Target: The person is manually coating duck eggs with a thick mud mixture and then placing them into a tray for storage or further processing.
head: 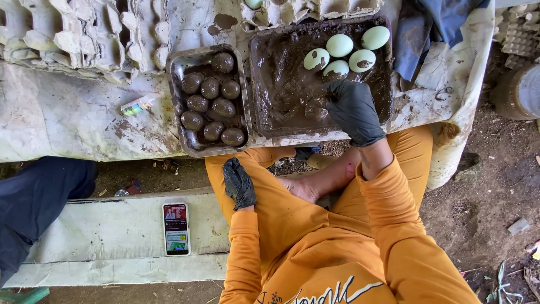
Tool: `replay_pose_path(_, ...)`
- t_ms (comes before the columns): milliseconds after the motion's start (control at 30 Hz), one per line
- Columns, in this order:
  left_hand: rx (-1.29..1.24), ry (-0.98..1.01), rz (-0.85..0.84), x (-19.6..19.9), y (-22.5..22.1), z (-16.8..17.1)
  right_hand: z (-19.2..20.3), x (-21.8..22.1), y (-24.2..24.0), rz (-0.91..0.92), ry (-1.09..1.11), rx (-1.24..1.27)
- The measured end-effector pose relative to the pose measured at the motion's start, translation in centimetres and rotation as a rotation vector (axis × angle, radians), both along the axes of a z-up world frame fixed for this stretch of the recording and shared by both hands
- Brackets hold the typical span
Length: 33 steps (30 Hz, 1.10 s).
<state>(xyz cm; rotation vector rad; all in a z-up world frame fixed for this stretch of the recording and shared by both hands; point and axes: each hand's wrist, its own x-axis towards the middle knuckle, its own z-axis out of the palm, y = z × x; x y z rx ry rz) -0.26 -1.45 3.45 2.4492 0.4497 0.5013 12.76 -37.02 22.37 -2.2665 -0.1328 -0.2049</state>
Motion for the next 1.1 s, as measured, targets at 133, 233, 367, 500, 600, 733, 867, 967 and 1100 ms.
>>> replay_pose_path(133,0.054,0.021,0.018,0.0,0.6,-2.1,-3.6,0.2,-0.3,-0.032,-0.102,-0.096)
replay_pose_path(233,0.038,0.027,0.044,-0.2,0.6,-2.6,-6.2,-0.8,0.6,-0.084,-0.04,-0.291)
replay_pose_path(367,0.05,0.024,0.034,0.0,0.8,-3.6,-1.0,-1.5,3.8,-0.156,0.282,-0.484)
replay_pose_path(500,0.048,0.023,0.017,-0.5,1.1,-3.9,-8.2,-1.0,3.2,0.069,0.151,-0.496)
replay_pose_path(600,-0.003,0.011,0.03,-0.5,1.1,-4.3,-5.4,-0.1,3.2,0.135,0.064,-0.501)
replay_pose_path(733,-0.018,0.021,0.015,-0.2,1.0,-3.5,-7.4,-0.1,3.0,-0.031,0.157,-0.573)
replay_pose_path(867,-0.014,-0.002,-0.004,-0.2,0.9,-3.9,-10.9,0.6,3.9,-0.04,0.35,-0.542)
replay_pose_path(967,-0.069,-0.023,-0.026,-1.0,1.2,-5.1,-11.0,0.6,5.3,0.064,0.28,-0.37)
replay_pose_path(1100,-0.043,-0.024,-0.021,-0.7,1.3,-5.9,-18.2,1.6,1.8,0.004,0.189,-0.636)
